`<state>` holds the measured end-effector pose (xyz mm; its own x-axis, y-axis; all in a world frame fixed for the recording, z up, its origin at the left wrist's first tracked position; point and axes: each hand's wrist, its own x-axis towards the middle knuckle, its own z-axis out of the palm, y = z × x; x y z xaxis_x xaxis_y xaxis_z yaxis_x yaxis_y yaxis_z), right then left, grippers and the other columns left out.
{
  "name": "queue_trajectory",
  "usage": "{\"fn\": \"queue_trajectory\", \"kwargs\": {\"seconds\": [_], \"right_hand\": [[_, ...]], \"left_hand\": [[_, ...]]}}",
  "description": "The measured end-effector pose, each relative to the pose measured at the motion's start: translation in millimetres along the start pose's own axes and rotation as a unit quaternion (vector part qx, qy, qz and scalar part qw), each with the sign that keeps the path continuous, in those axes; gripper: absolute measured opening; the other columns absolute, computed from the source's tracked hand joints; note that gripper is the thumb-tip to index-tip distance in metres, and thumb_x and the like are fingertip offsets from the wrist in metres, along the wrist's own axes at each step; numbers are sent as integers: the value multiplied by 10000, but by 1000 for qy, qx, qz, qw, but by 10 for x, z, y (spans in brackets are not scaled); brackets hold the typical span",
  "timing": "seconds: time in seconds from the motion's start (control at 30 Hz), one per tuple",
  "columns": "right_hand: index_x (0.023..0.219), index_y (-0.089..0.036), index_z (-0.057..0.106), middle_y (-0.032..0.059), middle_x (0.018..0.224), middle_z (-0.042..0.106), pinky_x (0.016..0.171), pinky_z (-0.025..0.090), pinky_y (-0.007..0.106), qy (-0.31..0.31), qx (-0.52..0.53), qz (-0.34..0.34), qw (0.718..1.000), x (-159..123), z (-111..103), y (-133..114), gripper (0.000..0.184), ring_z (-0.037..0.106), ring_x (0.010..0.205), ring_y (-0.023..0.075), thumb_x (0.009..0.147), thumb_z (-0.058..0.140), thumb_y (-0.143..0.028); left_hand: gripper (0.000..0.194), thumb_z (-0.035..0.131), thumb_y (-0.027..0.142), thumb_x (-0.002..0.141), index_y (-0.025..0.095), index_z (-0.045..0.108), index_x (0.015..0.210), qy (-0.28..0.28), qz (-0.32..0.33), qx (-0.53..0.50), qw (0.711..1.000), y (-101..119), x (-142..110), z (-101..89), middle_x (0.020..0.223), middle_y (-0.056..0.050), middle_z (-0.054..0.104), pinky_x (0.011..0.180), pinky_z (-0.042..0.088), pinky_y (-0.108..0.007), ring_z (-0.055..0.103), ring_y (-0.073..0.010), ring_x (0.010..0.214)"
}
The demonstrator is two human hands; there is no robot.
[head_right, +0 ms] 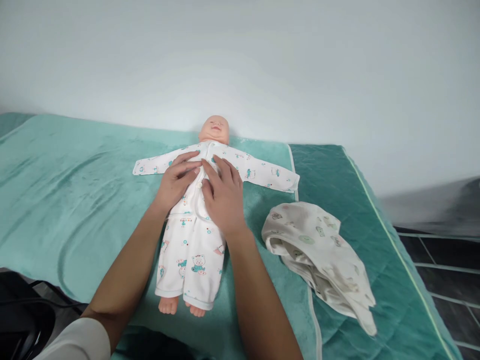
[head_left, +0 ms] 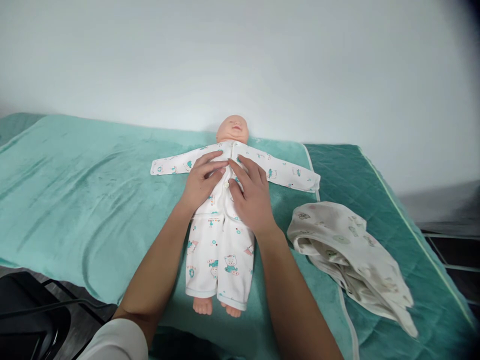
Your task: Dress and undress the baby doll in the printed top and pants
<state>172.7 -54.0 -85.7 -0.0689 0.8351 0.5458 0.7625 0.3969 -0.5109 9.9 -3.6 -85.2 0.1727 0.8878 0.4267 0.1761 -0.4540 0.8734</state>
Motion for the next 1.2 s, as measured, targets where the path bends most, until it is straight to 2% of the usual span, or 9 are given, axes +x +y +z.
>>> {"fn": "queue_trajectory", "kwargs": {"seconds": [0.1,0.27,0.6,0.8,0.93,1.0,1.1,1.2], "right_hand": [[1496,-288,543,68,1581,487,1230,377,543,-5,-26,2,1000,-3,3,-7,477,410,1485,281,1034,427,-251],[1476,-296,573,56,1571,509,1218,401,544,3,-36,6,999,-4,6,-17,468,427,1476,281,1034,431,-245],[1270,-302,706,41,1480,598,1183,447,545,63,48,4,997,6,47,42,330,513,1406,264,1015,500,-265],[1246,-260,654,78,1417,633,1171,453,524,86,106,41,990,4,33,32,292,559,1346,250,985,524,-259],[1137,-244,658,85,1367,658,1153,460,508,101,157,54,981,1,-3,9,197,580,1307,247,970,557,-271],[1022,-233,680,88,1336,670,1145,467,501,111,179,47,976,-1,-28,7,136,597,1288,246,979,562,-287],[857,-229,706,82,1280,701,1124,483,504,102,191,27,976,3,-63,31,238,620,1262,249,1007,548,-323],[821,-241,734,65,1261,718,1112,491,516,76,186,17,980,17,-86,77,278,621,1263,252,1012,559,-341]], "left_hand": [[176,694,296,942,335,820,1058,2,-2,1,1000,-1,4,-1,1431,-26,650,1215,434,-467,576,-242,1377],[113,725,269,910,295,801,990,16,-11,21,1000,48,10,0,1401,-27,675,1214,434,-455,593,-232,1352],[121,709,272,916,282,768,1021,12,-7,31,999,45,9,-5,1408,-39,668,1222,427,-452,584,-234,1368],[212,656,313,956,312,765,1138,-17,-11,57,998,96,-6,-30,1481,-37,613,1216,435,-444,527,-239,1425],[272,606,328,991,328,732,1231,-45,-3,78,996,118,-23,-43,1539,-33,562,1244,398,-463,459,-236,1485],[234,607,320,990,309,740,1182,-46,1,74,996,134,-35,-48,1536,-42,563,1246,390,-478,461,-240,1483],[115,642,311,969,262,741,1000,-45,-3,60,997,175,-57,-72,1525,-53,573,1227,405,-506,477,-259,1468],[100,675,331,950,248,717,911,-81,-12,57,995,216,-74,-125,1560,-46,545,1225,401,-528,439,-275,1502]]}}
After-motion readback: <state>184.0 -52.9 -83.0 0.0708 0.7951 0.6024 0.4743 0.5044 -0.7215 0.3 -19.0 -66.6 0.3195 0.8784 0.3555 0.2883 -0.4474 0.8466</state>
